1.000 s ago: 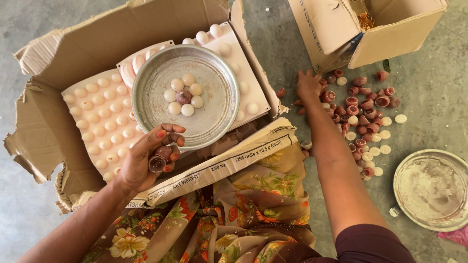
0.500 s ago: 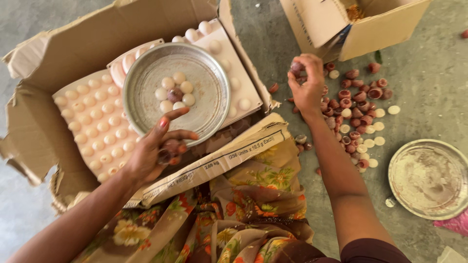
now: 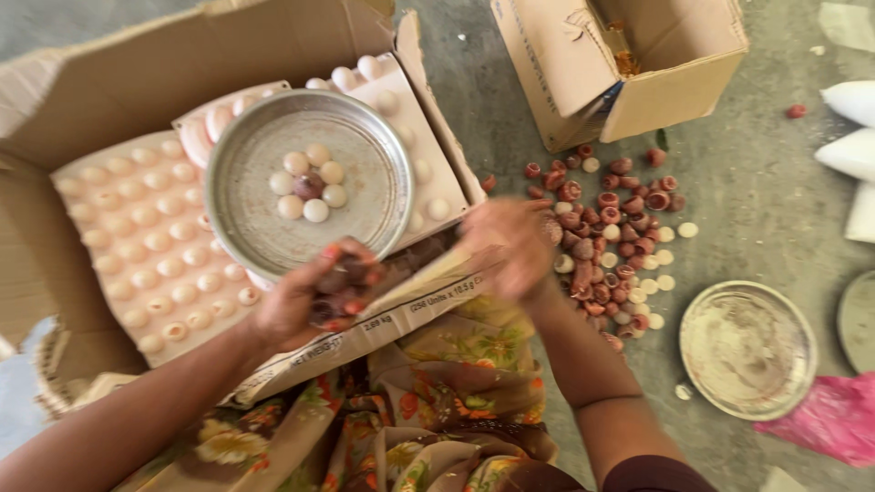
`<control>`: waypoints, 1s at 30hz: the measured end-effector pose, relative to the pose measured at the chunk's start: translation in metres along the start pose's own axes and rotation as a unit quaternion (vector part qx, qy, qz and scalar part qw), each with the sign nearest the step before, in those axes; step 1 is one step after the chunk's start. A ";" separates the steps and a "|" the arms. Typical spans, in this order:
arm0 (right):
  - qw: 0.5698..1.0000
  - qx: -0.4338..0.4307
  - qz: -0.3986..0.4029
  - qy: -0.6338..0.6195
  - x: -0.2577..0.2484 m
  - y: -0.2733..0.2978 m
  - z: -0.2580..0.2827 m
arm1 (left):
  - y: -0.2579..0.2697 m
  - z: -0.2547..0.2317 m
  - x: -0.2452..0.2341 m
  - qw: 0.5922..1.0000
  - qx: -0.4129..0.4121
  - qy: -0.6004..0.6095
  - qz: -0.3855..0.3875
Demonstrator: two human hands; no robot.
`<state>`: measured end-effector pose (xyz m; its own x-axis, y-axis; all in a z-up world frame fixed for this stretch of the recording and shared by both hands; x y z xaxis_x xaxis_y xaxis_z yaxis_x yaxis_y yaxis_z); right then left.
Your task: The person sits on the floor and sorts small round candies from a pile on the ground into a metal tray. They pick up white and reddish candies one by one and place them into the tray, occasionally rearranging them.
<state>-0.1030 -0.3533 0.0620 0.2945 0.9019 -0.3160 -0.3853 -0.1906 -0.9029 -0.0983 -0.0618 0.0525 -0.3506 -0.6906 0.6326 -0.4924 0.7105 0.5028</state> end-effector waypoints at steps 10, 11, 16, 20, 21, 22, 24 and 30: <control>0.793 0.435 0.221 0.365 -0.127 0.235 -0.287 | 0.051 -0.039 -0.044 0.966 0.229 0.107 -0.053; 0.795 0.441 0.238 0.341 -0.129 0.240 -0.296 | 0.053 -0.039 -0.046 0.964 0.230 0.119 -0.060; 0.739 0.479 0.345 0.324 -0.114 0.250 -0.331 | 0.053 -0.039 -0.055 0.962 0.232 0.123 -0.076; 0.704 0.446 0.408 0.374 -0.110 0.253 -0.334 | 0.051 -0.037 -0.057 0.964 0.224 0.118 -0.076; 0.688 0.453 0.417 0.384 -0.112 0.250 -0.333 | 0.050 -0.037 -0.056 0.965 0.223 0.115 -0.074; 0.672 0.461 0.426 0.393 -0.116 0.246 -0.330 | 0.050 -0.037 -0.055 0.966 0.221 0.113 -0.075; 0.694 0.471 0.371 0.399 -0.126 0.238 -0.312 | 0.049 -0.038 -0.053 0.967 0.217 0.110 -0.072; 0.789 0.588 -0.174 -0.025 -0.117 0.246 -0.171 | 0.051 -0.043 -0.040 0.971 0.213 0.095 -0.055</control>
<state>-0.0827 -0.5722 -0.1728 0.5375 0.8404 -0.0696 -0.8431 0.5370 -0.0279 -0.0753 0.0079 0.0778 -0.1441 -0.6927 0.7067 -0.8170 0.4862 0.3100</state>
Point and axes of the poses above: each hand's wrist, its own y-axis away from the middle knuckle, its own x-axis out of the palm, z = x × y, the point moved 2 cm from there along -y, towards the middle knuckle, and after that the axes turned 7 degrees about -x, right-handed, at the moved point
